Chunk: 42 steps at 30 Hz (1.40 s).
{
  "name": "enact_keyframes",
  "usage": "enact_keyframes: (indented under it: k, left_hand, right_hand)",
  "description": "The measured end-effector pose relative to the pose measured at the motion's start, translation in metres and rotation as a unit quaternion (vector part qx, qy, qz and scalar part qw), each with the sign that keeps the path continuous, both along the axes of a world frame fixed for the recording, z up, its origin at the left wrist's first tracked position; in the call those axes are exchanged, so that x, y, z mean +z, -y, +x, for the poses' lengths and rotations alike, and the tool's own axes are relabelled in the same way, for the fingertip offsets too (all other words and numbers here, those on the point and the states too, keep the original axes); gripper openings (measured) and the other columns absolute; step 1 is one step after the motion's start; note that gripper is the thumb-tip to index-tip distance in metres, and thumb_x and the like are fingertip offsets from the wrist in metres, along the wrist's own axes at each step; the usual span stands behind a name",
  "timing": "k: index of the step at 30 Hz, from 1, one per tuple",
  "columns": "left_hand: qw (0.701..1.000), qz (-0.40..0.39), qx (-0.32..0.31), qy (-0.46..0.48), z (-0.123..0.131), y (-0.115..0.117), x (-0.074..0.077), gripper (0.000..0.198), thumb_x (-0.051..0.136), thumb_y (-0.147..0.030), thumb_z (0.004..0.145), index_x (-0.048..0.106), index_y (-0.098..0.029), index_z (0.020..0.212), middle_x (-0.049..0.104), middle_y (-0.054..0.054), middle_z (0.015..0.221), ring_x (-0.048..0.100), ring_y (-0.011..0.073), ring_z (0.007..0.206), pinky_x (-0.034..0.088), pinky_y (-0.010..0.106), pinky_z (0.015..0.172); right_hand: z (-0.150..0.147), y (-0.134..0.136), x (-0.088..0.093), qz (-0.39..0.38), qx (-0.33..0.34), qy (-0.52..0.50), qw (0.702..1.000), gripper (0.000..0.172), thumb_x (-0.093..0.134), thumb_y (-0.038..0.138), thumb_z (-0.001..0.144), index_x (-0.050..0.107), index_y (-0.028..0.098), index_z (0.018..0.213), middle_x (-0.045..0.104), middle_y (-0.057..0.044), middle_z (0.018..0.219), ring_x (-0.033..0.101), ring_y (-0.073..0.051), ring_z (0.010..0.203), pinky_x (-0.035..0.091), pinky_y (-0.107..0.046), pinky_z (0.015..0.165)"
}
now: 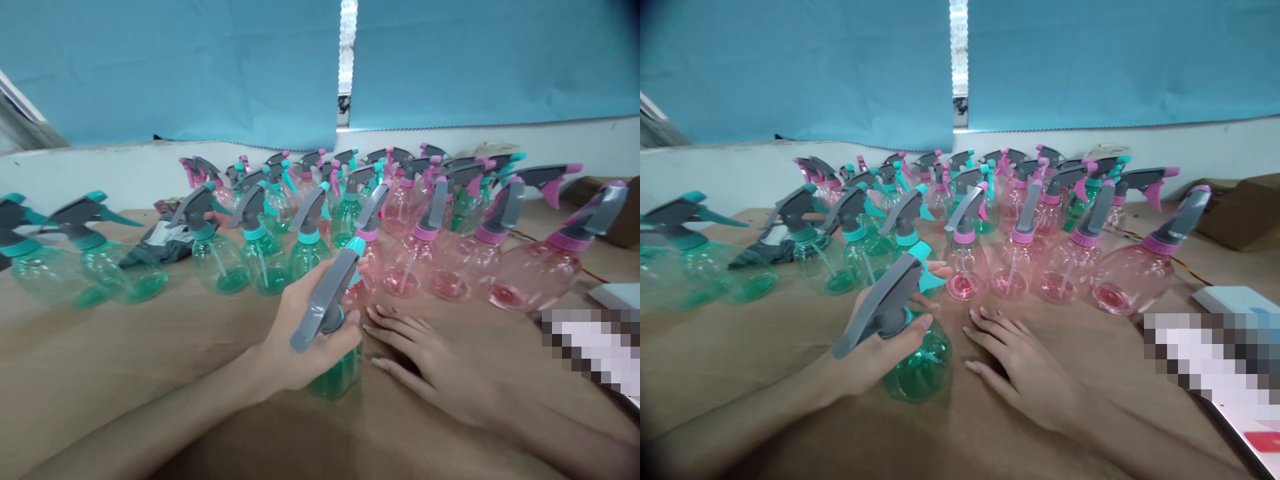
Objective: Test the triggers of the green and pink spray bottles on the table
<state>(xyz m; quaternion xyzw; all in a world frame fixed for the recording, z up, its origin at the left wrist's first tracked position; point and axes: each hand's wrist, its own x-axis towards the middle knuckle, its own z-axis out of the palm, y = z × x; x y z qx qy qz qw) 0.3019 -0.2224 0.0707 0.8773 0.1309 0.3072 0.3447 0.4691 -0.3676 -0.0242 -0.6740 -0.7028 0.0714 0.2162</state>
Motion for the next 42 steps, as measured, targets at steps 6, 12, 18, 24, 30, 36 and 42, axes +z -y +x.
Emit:
enact_keyframes:
  k: [6,12,18,24,30,36,42]
  left_hand:
    - [1.000,0.000,-0.001,-0.001,0.0000,-0.0001,0.0019,0.022,0.053,-0.020,0.077,0.050,-0.024,0.098,0.055,-0.005,0.071,0.052,0.0130,0.055,0.047,0.028,0.056]
    - [1.000,-0.010,0.007,-0.001,0.0004,0.0009,0.0020,0.019,0.053,-0.021,0.077,0.050,-0.025,0.095,0.055,-0.006,0.067,0.052,0.0138,0.054,0.045,0.029,0.054]
    - [1.000,0.003,0.013,0.012,-0.0003,0.0008,-0.0013,0.014,0.052,-0.021,0.077,0.050,-0.026,0.090,0.056,-0.005,0.068,0.054,0.0158,0.056,0.046,0.031,0.053]
    - [1.000,-0.004,0.005,-0.001,-0.0004,0.0005,-0.0011,0.018,0.054,-0.022,0.078,0.050,-0.026,0.095,0.055,-0.004,0.072,0.054,0.0154,0.058,0.046,0.030,0.057]
    - [1.000,-0.005,0.001,0.007,-0.0001,0.0003,0.0000,0.018,0.053,-0.020,0.078,0.050,-0.026,0.095,0.053,-0.005,0.070,0.051,0.0146,0.056,0.044,0.030,0.056]
    - [1.000,-0.013,-0.003,0.003,0.0004,0.0004,-0.0002,0.021,0.054,-0.021,0.078,0.052,-0.024,0.099,0.056,-0.005,0.071,0.053,0.0143,0.056,0.045,0.029,0.056]
    - [1.000,-0.006,-0.002,0.005,0.0003,0.0006,-0.0005,0.020,0.052,-0.021,0.080,0.049,-0.024,0.099,0.053,-0.006,0.069,0.051,0.0135,0.055,0.045,0.028,0.057]
  right_hand:
    - [-0.0003,-0.0002,-0.0003,-0.005,0.004,0.006,1.000,0.050,0.046,0.042,0.097,0.042,0.025,0.144,0.046,-0.005,0.147,0.038,-0.026,0.138,0.037,-0.052,0.110]
    - [0.0002,0.0000,-0.0031,0.013,0.003,0.000,1.000,0.050,0.048,0.041,0.096,0.041,0.027,0.144,0.046,-0.006,0.147,0.039,-0.027,0.137,0.037,-0.054,0.109]
    - [0.0001,0.0001,-0.0017,-0.003,0.000,0.017,1.000,0.049,0.045,0.043,0.097,0.042,0.025,0.143,0.045,-0.005,0.148,0.038,-0.025,0.138,0.037,-0.052,0.110]
    - [0.0003,-0.0003,-0.0018,-0.012,0.002,0.027,1.000,0.048,0.043,0.044,0.098,0.045,0.023,0.141,0.045,-0.005,0.148,0.036,-0.025,0.139,0.036,-0.052,0.110]
    - [0.0004,-0.0008,-0.0010,-0.019,0.001,0.036,0.999,0.049,0.042,0.045,0.098,0.046,0.022,0.141,0.043,-0.005,0.149,0.036,-0.024,0.139,0.036,-0.051,0.111]
    - [0.0000,-0.0003,-0.0003,-0.013,0.002,0.021,1.000,0.049,0.044,0.043,0.098,0.043,0.024,0.142,0.045,-0.004,0.148,0.036,-0.024,0.139,0.036,-0.052,0.111]
    - [0.0007,-0.0005,-0.0022,-0.023,0.003,0.036,0.999,0.049,0.041,0.045,0.098,0.044,0.022,0.142,0.043,-0.004,0.149,0.035,-0.023,0.139,0.036,-0.051,0.111]
